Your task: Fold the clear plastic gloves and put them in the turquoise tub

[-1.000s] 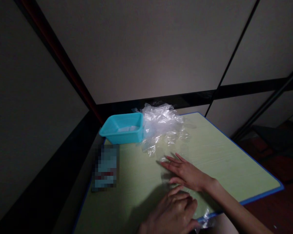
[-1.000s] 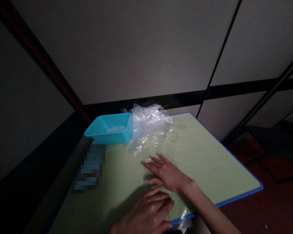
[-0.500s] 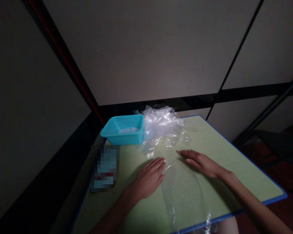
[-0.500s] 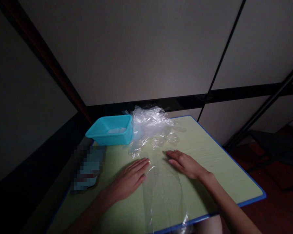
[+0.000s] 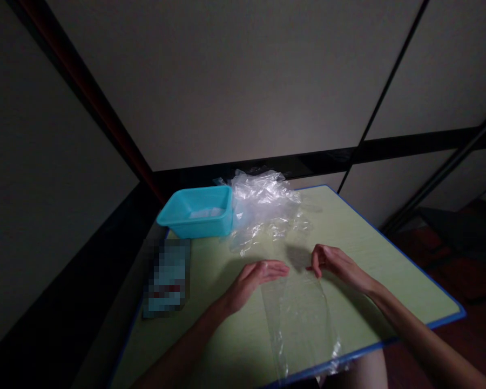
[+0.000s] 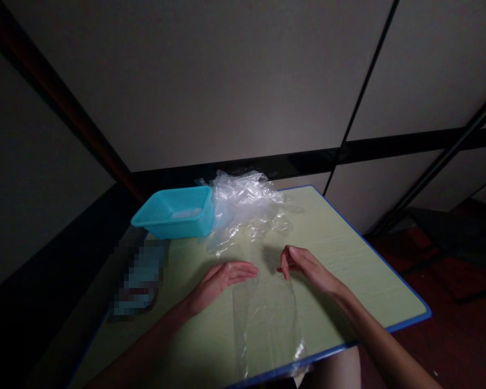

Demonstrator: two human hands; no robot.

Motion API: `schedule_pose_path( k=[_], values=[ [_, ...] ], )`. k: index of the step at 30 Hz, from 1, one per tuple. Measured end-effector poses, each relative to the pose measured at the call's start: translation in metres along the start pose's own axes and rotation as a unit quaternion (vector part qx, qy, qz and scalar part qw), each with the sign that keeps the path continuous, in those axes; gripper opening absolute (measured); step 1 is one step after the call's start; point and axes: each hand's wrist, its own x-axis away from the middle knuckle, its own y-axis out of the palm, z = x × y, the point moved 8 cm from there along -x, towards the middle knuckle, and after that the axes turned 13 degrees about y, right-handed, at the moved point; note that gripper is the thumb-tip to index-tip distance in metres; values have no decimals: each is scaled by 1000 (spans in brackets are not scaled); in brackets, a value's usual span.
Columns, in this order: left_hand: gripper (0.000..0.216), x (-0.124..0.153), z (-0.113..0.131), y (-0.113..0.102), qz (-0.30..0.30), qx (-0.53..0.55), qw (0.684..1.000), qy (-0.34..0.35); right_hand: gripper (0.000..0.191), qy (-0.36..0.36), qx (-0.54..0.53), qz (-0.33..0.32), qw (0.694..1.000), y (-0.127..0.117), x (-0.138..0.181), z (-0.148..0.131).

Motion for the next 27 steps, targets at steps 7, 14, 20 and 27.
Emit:
schedule_pose_path(
  k=[7,14,20,27],
  values=[
    [58,-7,-37,14,-24,183,981,-61,49,54,-66,-57,995,19,-11,23],
    [58,-7,-44,11,-30,185,980,-70,49,26,10,-33,999,20,-7,23],
    [61,-10,-41,9,-18,228,972,-61,49,4,-12,5,1000,11,-11,31],
    [60,-8,-20,-9,19,301,953,-21,34,-96,175,48,979,12,30,-5]
  ],
)
